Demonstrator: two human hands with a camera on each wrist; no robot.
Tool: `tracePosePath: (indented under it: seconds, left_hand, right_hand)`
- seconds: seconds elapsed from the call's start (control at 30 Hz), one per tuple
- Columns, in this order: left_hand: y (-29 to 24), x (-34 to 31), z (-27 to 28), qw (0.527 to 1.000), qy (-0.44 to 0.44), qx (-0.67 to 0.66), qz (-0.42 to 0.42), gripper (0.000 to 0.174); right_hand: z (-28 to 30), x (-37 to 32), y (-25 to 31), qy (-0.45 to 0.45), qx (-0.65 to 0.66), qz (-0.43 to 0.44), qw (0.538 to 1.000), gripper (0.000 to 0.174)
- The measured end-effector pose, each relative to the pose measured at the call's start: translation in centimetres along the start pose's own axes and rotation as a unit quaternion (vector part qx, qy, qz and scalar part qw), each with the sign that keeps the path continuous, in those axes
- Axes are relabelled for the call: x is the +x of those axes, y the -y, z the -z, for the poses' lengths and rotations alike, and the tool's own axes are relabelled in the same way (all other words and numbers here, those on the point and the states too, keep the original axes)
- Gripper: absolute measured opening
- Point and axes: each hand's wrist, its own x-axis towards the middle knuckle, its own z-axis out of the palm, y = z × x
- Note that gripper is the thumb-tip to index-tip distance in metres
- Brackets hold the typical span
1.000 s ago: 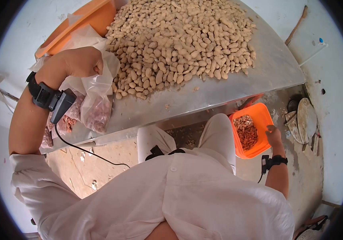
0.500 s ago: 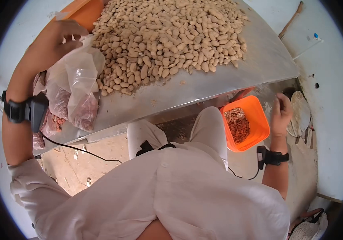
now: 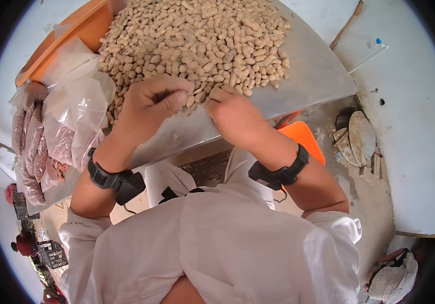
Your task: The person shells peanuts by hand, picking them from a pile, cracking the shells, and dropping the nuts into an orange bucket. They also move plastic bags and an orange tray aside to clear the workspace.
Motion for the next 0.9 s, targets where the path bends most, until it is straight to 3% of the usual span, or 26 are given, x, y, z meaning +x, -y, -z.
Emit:
tracePosePath:
  seconds: [0.2,0.3,0.4,0.57,0.67,0.77,0.9]
  left_hand:
    - [4.2,2.6,0.0,0.994,-0.079,-0.074,-0.026,0.018]
    - [4.8,2.5,-0.3,0.995,-0.096,-0.016,-0.014,0.019]
    - [5.0,2.2,-0.4,0.986,-0.134,-0.059,-0.083,0.016]
    - [5.0,1.6,0.3,0.987,-0.135,-0.058,-0.068,0.017]
    - [4.4,1.3,0.2,0.991,-0.122,-0.051,-0.034,0.018]
    - [4.3,1.2,0.0,0.991,-0.12,-0.049,-0.039,0.018]
    - [4.7,1.5,-0.4,0.985,-0.136,-0.058,-0.09,0.016]
  right_hand:
    - [0.6,0.0,0.1,0.011,0.015,-0.018,1.0,0.011]
    - [1.2,0.1,0.2,0.039,0.018,-0.024,0.999,0.009]
    - [2.3,0.1,0.7,0.064,0.036,-0.021,0.997,0.01]
    - [4.4,-1.5,0.5,0.112,0.096,-0.057,0.987,0.021]
    - [4.4,-2.9,-0.3,0.09,0.056,-0.03,0.994,0.014]
    - [5.3,-4.6,-0.7,0.092,0.047,-0.063,0.993,0.015]
    - [9.1,-7.0,-2.4,0.167,-0.013,-0.2,0.965,0.016]
